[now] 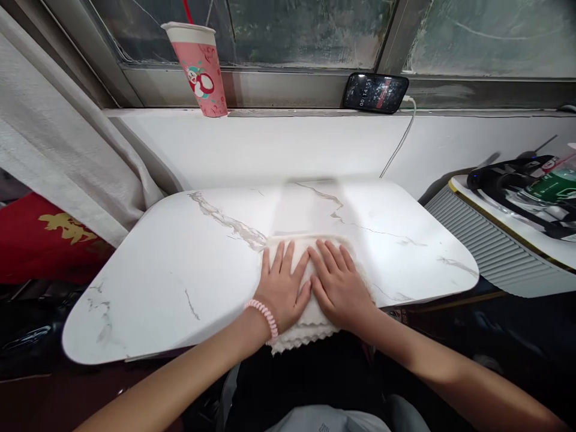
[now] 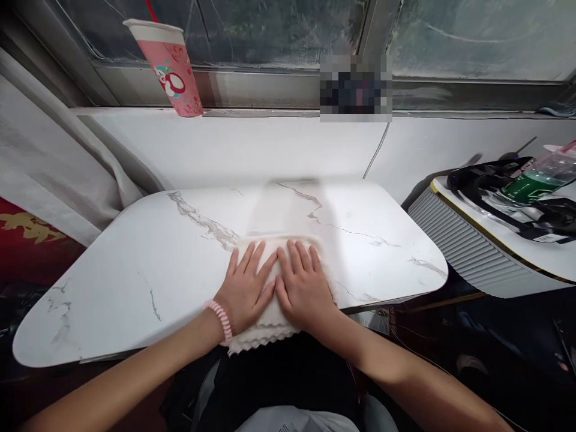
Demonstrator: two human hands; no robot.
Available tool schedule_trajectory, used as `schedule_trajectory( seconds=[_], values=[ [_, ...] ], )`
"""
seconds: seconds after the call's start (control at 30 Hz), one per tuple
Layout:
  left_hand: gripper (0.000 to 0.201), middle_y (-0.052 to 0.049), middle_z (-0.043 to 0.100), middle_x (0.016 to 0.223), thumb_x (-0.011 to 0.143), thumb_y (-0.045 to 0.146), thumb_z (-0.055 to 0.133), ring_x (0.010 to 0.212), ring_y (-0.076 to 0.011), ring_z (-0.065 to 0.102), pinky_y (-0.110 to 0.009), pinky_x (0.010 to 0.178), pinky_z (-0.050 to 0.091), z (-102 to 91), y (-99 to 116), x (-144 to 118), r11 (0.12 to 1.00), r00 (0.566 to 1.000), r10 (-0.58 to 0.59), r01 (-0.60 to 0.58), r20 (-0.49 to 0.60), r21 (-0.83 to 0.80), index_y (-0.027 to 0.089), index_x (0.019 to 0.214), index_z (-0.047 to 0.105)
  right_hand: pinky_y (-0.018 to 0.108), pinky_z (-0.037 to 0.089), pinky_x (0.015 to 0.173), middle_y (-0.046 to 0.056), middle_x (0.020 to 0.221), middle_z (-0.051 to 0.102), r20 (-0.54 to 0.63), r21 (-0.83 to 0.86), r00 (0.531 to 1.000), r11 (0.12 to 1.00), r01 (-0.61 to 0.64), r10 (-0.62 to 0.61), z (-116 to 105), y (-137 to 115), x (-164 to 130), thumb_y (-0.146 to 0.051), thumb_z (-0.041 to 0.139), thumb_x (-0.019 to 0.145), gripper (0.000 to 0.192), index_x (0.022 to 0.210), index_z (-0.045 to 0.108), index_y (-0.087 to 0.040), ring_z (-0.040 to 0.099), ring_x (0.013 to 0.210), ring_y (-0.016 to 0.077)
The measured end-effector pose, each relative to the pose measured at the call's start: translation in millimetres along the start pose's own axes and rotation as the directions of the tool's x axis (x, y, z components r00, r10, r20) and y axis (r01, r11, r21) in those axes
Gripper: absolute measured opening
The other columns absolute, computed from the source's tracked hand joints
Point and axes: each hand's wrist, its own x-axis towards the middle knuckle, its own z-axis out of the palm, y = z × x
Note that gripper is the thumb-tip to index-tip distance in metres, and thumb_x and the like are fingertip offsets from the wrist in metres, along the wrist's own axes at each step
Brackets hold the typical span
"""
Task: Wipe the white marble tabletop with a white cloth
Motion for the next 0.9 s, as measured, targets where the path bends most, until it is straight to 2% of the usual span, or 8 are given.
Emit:
schedule_trajectory(
  seconds=[0.1, 0.2, 0.37, 0.5, 0.6, 0.77, 0.9],
  values=[
    [0.057, -0.018, 0.034, 0.157, 0.098, 0.043, 0.032, 0.147, -0.0372, 0.025, -0.062, 0.117, 0.018, -1.2, 2.0, -11.0, 1.0, 1.0, 0.004, -0.004, -0.007, -0.016, 0.018, 0.149, 0.041, 0.054, 0.02, 0.12, 0.016, 0.156, 0.037, -0.019, 0.0, 1.0, 1.0, -0.005, 0.005, -1.3, -8.7, -9.0, -0.031, 0.033, 0.098, 0.056, 0.149, 0.04, -0.011, 0.025, 0.148, 0.0302],
    [0.056, -0.016, 0.034, 0.158, 0.098, 0.041, 0.034, 0.148, -0.0352, 0.024, -0.061, 0.118, 0.019, -3.8, -4.3, -13.7, 1.0, 1.0, -0.002, 0.002, 0.003, -0.026, 0.019, 0.149, 0.041, 0.055, 0.02, 0.12, 0.019, 0.155, 0.037, 0.009, -0.004, 1.0, 1.0, -0.026, 0.026, -1.3, -17.5, -6.2, -0.032, 0.033, 0.098, 0.056, 0.149, 0.041, -0.008, 0.026, 0.147, 0.0326],
    [0.056, -0.015, 0.032, 0.159, 0.098, 0.039, 0.033, 0.149, -0.0332, 0.023, -0.061, 0.118, 0.018, -11.9, -31.2, -24.5, 0.999, 0.999, 0.018, -0.017, 0.033, -0.03, 0.018, 0.149, 0.04, 0.058, 0.02, 0.119, 0.022, 0.155, 0.036, 0.043, 0.009, 0.999, 0.999, -0.033, 0.033, 1.9, -42.0, 8.8, -0.034, 0.036, 0.098, 0.058, 0.148, 0.041, -0.005, 0.028, 0.146, 0.0373],
    [0.055, -0.015, 0.034, 0.158, 0.1, 0.04, 0.028, 0.148, -0.0323, 0.023, -0.062, 0.118, 0.019, -17.8, -56.0, -39.9, 1.0, 0.999, -0.004, 0.005, 0.033, -0.022, 0.018, 0.149, 0.039, 0.059, 0.023, 0.117, 0.023, 0.155, 0.035, 0.042, 0.039, 0.999, 0.999, 0.021, -0.023, 5.7, -62.3, 22.5, -0.033, 0.035, 0.099, 0.058, 0.149, 0.04, -0.004, 0.028, 0.146, 0.0383],
    [0.056, -0.015, 0.034, 0.158, 0.101, 0.043, 0.027, 0.149, -0.0322, 0.023, -0.062, 0.118, 0.02, -20.3, -65.1, -46.4, 0.999, 0.999, -0.025, 0.026, 0.031, -0.028, 0.018, 0.15, 0.038, 0.06, 0.023, 0.117, 0.023, 0.155, 0.034, 0.045, 0.037, 0.997, 0.997, 0.062, -0.064, 6.7, -68.5, 28.5, -0.031, 0.034, 0.099, 0.057, 0.149, 0.039, -0.004, 0.028, 0.145, 0.0389],
    [0.058, -0.016, 0.034, 0.158, 0.1, 0.045, 0.029, 0.148, -0.0339, 0.024, -0.062, 0.119, 0.019, -20.6, -73.3, -32.9, 0.999, 0.996, -0.023, 0.026, 0.086, -0.029, 0.016, 0.149, 0.039, 0.065, 0.021, 0.114, 0.026, 0.153, 0.036, 0.094, 0.0, 0.991, 0.995, 0.1, -0.1, 9.7, -61.8, 43.6, -0.031, 0.034, 0.098, 0.059, 0.148, 0.039, -0.001, 0.031, 0.143, 0.0423],
    [0.059, -0.016, 0.033, 0.158, 0.098, 0.046, 0.031, 0.148, -0.034, 0.023, -0.06, 0.12, 0.016, -17.3, -99.6, -2.8, 0.999, 0.992, -0.042, 0.045, 0.121, -0.019, 0.016, 0.148, 0.039, 0.064, 0.016, 0.115, 0.025, 0.152, 0.039, 0.087, 0.003, 0.994, 0.997, 0.072, -0.072, 21.2, -54.5, 76.5, -0.031, 0.032, 0.098, 0.058, 0.147, 0.04, -0.002, 0.031, 0.142, 0.0408]
  ],
)
